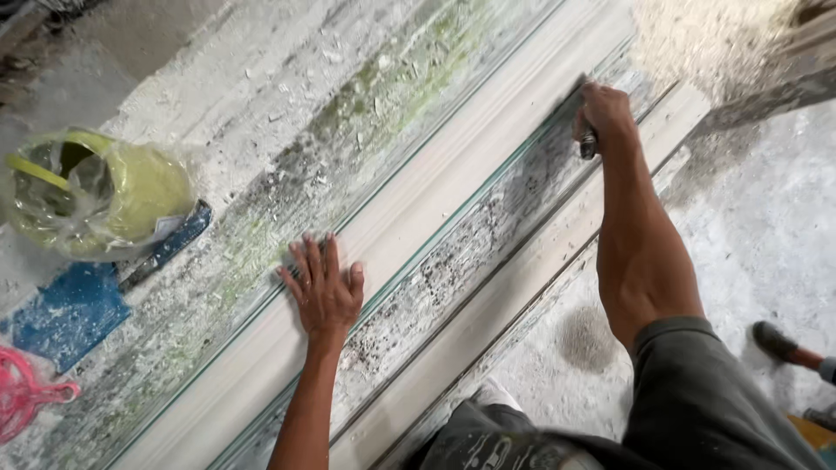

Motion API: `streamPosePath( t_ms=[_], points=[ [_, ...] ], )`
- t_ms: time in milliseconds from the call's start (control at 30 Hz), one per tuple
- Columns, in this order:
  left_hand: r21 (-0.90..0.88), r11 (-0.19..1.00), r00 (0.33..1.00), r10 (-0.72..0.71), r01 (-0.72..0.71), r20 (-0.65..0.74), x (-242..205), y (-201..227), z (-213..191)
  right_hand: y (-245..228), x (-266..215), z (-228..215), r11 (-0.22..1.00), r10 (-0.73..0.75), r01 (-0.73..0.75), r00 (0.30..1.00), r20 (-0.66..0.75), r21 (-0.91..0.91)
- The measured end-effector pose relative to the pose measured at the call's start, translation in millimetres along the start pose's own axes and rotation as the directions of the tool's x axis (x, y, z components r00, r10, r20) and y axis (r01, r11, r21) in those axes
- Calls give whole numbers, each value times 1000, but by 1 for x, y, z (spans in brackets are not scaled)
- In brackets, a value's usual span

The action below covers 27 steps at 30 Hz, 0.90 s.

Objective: The person scrapes excess plaster from the edges of long decorative moldings using a small metal putty knife and a larger rectangular scraper. The person slides the tools along the length of the plaster pieces to smooth them and removes dried debris by hand.

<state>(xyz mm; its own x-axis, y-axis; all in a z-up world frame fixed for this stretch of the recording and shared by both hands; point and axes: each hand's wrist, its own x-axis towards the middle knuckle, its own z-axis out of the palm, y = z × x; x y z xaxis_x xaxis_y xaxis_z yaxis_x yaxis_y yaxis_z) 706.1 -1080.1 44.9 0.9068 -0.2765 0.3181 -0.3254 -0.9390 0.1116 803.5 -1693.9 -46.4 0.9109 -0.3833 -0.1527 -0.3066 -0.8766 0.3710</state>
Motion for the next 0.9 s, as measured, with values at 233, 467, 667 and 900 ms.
streamPosePath(
  t_ms=[233, 467, 667, 900],
  points=[
    [-67, 996, 997, -47, 51, 56, -4, -4, -5, -197, -240, -145, 194, 312, -455, 869, 385, 869],
    [-104, 984, 983, -132, 146, 129, 3, 3, -11, 25, 33, 31, 982, -27, 9, 996, 89, 189],
    [-42, 989, 980, -132, 140, 146, -3, -1, 0, 206, 111, -9, 773, 268, -456, 865, 424, 441],
    [-15, 991, 965, -129, 136, 229, -4, 0, 3, -28, -78, -167, -144, 184, -656, 718, 671, 741]
  ],
)
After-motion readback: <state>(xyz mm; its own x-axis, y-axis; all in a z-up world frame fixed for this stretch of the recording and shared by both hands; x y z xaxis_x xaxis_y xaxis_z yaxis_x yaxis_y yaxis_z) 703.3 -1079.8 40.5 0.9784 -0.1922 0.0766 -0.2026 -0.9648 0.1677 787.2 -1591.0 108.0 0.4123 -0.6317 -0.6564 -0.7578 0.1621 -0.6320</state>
